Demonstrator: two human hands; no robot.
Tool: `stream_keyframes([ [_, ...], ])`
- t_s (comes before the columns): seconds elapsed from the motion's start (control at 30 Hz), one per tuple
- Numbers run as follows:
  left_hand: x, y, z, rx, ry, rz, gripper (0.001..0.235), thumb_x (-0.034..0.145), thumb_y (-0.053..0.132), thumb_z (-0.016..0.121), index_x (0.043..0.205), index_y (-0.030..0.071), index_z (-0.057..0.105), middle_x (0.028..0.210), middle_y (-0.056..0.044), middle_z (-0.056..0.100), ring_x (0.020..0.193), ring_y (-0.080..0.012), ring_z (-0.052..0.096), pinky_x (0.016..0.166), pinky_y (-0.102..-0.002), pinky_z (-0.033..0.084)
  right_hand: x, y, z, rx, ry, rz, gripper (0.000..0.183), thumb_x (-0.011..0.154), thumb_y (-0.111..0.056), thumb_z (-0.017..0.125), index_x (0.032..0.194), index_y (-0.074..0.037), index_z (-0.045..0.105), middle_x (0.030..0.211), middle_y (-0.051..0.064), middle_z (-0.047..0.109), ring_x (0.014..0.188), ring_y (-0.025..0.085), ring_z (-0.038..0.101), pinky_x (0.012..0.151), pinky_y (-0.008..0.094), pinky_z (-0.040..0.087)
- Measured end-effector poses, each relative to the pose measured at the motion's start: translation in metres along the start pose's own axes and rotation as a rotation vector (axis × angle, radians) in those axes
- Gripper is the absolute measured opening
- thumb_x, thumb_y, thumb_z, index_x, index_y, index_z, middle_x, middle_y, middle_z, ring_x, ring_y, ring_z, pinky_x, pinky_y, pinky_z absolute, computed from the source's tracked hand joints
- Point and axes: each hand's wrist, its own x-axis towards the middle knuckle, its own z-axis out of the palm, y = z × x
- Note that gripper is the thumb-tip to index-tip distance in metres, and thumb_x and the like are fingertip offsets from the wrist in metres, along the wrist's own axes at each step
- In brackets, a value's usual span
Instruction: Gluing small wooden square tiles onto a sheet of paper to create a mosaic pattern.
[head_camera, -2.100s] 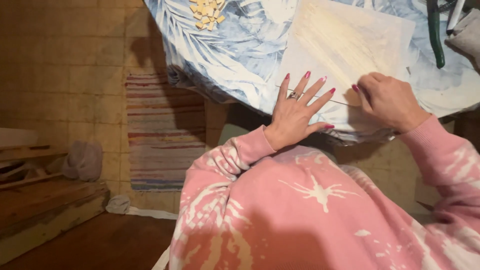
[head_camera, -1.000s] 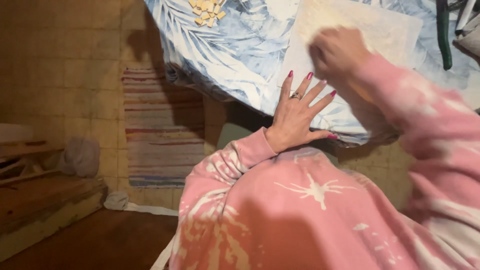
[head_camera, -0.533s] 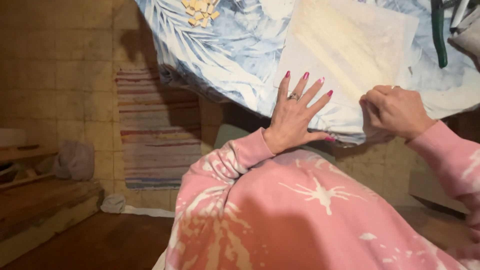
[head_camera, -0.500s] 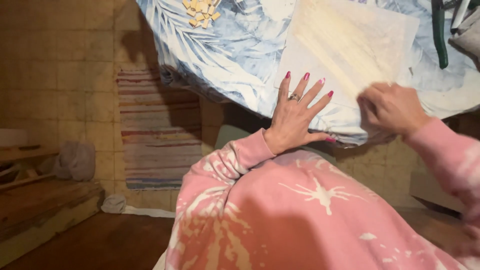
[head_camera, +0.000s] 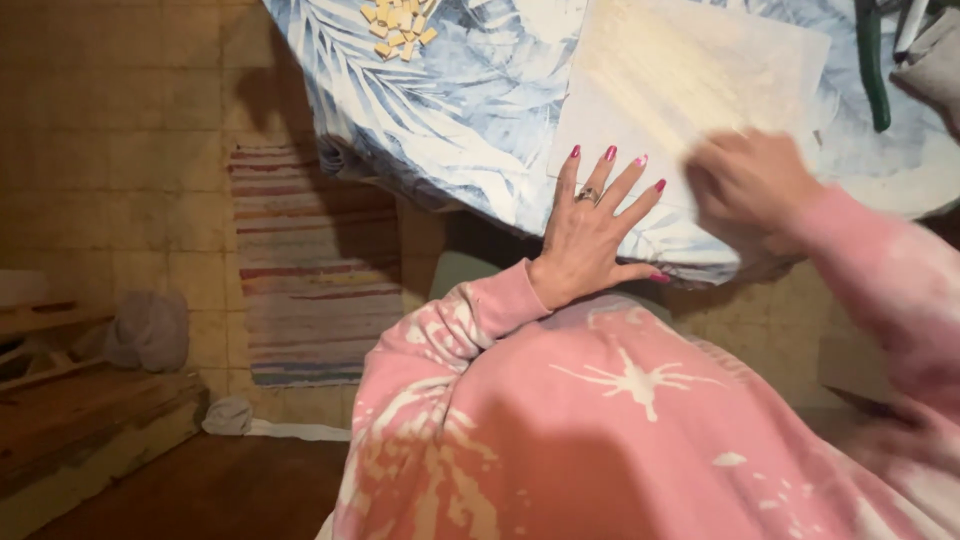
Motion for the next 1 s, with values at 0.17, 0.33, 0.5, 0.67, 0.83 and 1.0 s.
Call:
stream_keyframes([
  [0.17,-0.002,0.0,0.0,0.028,0.026,0.034,0.102,0.071,0.077,0.073,0.149,0.016,0.052,0.156,-0.017,0.042,0.148,-0.0456,0.033,0.122,-0.071,0.016,-0.036,0.001,0.004,0.026,0.033,0.067,0.011,0.092,-0.02,0.064,0.09,-0.013,0.071,0.086,0.012,0.069,0.072,0.038,0.067,0.06,0.05,0.052],
  [0.33,0.0,-0.001,0.0,0.04,0.034,0.014,0.1,0.071,0.078,0.072,0.147,0.015,0.053,0.156,-0.017,0.042,0.149,-0.0465,0.031,0.121,-0.072,0.014,0.086,-0.005,0.026,0.073,0.192,-0.085,0.01,0.096,-0.018,0.063,0.091,-0.011,0.069,0.088,0.012,0.067,0.078,0.039,0.065,0.066,0.051,0.051],
  [0.5,0.001,0.002,0.0,0.065,0.0,0.006,0.098,0.07,0.077,0.072,0.147,0.019,0.054,0.156,-0.015,0.043,0.148,-0.0436,0.032,0.122,-0.071,0.013,0.143,-0.006,0.028,0.021,0.244,-0.236,0.015,0.096,-0.02,0.065,0.086,-0.01,0.068,0.084,0.013,0.066,0.069,0.039,0.064,0.06,0.05,0.05],
  [0.67,-0.001,0.004,-0.003,0.05,-0.032,0.0,0.1,0.071,0.077,0.073,0.149,0.018,0.052,0.156,-0.016,0.044,0.149,-0.0439,0.032,0.123,-0.071,0.014,0.013,0.004,0.005,0.014,0.073,-0.103,0.007,0.09,-0.017,0.063,0.087,-0.013,0.069,0.083,0.011,0.067,0.069,0.038,0.065,0.057,0.05,0.049],
  [0.83,0.0,0.004,-0.001,0.04,0.005,0.015,0.102,0.071,0.078,0.073,0.149,0.016,0.05,0.156,-0.018,0.042,0.148,-0.0462,0.031,0.122,-0.071,0.014,-0.03,-0.004,-0.006,0.069,0.091,0.002,0.009,0.091,-0.018,0.063,0.089,-0.011,0.069,0.085,0.012,0.067,0.074,0.038,0.066,0.062,0.049,0.052],
  [1.0,0.002,0.005,-0.001,0.061,-0.031,0.01,0.099,0.074,0.077,0.073,0.148,0.016,0.053,0.157,-0.017,0.041,0.151,-0.0455,0.029,0.124,-0.07,0.013,0.08,-0.008,0.017,0.091,0.104,-0.086,0.01,0.087,-0.017,0.064,0.082,-0.013,0.071,0.087,0.013,0.069,0.074,0.04,0.066,0.061,0.052,0.05],
])
